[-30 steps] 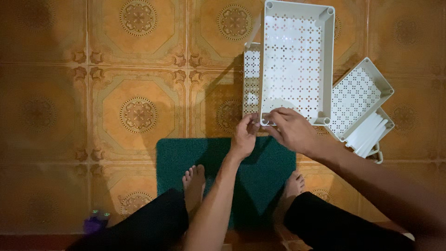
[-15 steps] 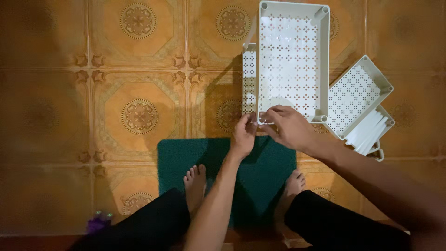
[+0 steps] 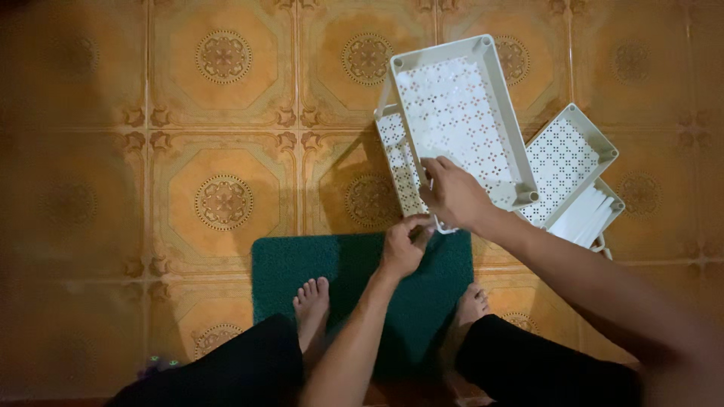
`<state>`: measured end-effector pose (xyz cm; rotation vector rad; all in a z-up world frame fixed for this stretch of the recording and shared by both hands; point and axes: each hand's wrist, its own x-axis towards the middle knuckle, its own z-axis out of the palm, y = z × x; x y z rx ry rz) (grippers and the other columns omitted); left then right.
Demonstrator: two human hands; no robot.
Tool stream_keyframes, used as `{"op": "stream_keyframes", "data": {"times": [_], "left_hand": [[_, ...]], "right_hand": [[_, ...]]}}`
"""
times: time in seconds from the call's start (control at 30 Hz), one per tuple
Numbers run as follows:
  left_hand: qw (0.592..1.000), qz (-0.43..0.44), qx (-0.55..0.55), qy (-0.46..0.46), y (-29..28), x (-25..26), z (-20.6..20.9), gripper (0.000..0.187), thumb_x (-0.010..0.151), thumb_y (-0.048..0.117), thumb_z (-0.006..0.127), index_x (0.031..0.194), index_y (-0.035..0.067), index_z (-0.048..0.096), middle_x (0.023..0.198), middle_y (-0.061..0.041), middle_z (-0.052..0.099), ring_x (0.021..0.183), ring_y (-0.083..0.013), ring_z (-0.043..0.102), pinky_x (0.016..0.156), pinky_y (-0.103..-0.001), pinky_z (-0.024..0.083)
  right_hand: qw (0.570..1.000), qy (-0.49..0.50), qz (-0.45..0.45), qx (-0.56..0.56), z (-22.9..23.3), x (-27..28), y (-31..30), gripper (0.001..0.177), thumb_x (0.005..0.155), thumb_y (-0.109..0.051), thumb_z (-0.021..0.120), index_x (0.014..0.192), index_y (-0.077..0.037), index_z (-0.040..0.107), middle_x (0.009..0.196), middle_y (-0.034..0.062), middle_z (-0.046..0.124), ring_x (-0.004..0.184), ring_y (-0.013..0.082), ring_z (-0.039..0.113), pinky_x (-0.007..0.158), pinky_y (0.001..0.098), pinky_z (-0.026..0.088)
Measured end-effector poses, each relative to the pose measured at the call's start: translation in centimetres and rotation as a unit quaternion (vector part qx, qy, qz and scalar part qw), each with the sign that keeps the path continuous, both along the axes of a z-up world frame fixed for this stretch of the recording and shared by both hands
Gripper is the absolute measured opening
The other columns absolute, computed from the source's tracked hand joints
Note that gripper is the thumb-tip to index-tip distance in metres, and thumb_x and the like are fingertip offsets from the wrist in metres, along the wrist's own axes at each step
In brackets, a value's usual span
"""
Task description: The person assembles a white plastic storage rack by inserting legs into perforated trays and stacking the trays together. They handle multiple trays and legs, securing each leg into the tray corners before stacking the units.
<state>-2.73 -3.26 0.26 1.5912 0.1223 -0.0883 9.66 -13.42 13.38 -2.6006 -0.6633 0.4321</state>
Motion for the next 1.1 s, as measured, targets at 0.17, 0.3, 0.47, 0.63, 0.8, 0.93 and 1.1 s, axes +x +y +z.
{"op": "stream_keyframes", "data": {"times": [0.17,0.3,0.47,0.63,0.8,0.93,1.1], "left_hand": [[0.995,0.076,-0.020,0.064,2.2,1.9,-1.0,0.022,0.099,0.014,0.064,0.118,0.005,0.071,0.114,-0.010,0.075,0.108,-0.0239,0.071,0.095,-0.038,0.056],[0.960,0.270,0.070,-0.021,5.0,3.6,-1.6,0.035,0.103,0.026,0.064,0.127,0.001,0.060,0.125,-0.017,0.066,0.119,-0.0308,0.063,0.103,-0.043,0.049],[0.905,0.381,0.177,-0.061,7.9,4.2,-1.4,0.054,0.107,0.035,0.062,0.142,-0.005,0.050,0.132,-0.025,0.059,0.123,-0.0388,0.057,0.102,-0.047,0.045],[0.947,0.318,0.034,-0.035,6.5,3.6,-0.6,0.048,0.108,0.039,0.053,0.139,0.003,0.057,0.118,-0.016,0.072,0.107,-0.0302,0.070,0.092,-0.041,0.055],[0.959,0.278,0.056,-0.020,4.9,2.3,0.3,0.040,0.109,0.029,0.051,0.139,0.002,0.056,0.126,-0.016,0.070,0.117,-0.0296,0.068,0.096,-0.039,0.054],[0.967,0.251,0.042,-0.022,3.7,2.0,0.3,0.034,0.108,0.018,0.055,0.137,0.003,0.059,0.126,-0.016,0.071,0.118,-0.0285,0.069,0.098,-0.038,0.054],[0.970,0.207,0.061,-0.109,3.2,1.3,-1.2,0.039,0.100,0.003,0.049,0.139,0.001,0.057,0.129,-0.016,0.067,0.123,-0.0284,0.065,0.104,-0.039,0.052]], "right_hand": [[0.997,0.050,0.058,-0.009,0.2,-1.2,-2.5,0.046,0.086,-0.013,0.063,0.131,-0.001,0.057,0.114,0.0207,0.064,0.099,0.0409,0.066,0.087,0.0476,0.054],[0.991,0.080,0.094,-0.045,1.4,-1.5,-3.2,0.048,0.081,-0.007,0.062,0.129,-0.005,0.059,0.117,0.0194,0.064,0.101,0.0398,0.067,0.088,0.0489,0.054],[0.980,0.052,0.145,-0.127,2.9,-0.8,-4.1,0.044,0.084,-0.006,0.059,0.127,-0.014,0.065,0.114,0.0149,0.069,0.106,0.0365,0.067,0.092,0.0469,0.054],[0.961,-0.079,0.173,-0.202,3.4,0.5,-3.7,0.041,0.080,-0.014,0.066,0.121,-0.014,0.069,0.116,0.0137,0.070,0.109,0.0333,0.066,0.098,0.0443,0.051],[0.966,-0.152,0.202,-0.058,2.7,-0.1,-1.8,0.052,0.086,-0.024,0.071,0.135,-0.009,0.063,0.119,0.0138,0.069,0.110,0.0321,0.065,0.096,0.0442,0.052],[0.943,-0.182,0.277,0.020,1.8,-0.8,-0.8,0.066,0.083,-0.015,0.070,0.146,-0.005,0.054,0.134,0.0139,0.067,0.115,0.0326,0.064,0.098,0.0441,0.052],[0.970,-0.080,0.230,-0.005,0.3,-1.2,0.7,0.069,0.079,-0.016,0.071,0.146,-0.009,0.053,0.128,0.0140,0.066,0.113,0.0332,0.063,0.097,0.0450,0.051]]}}
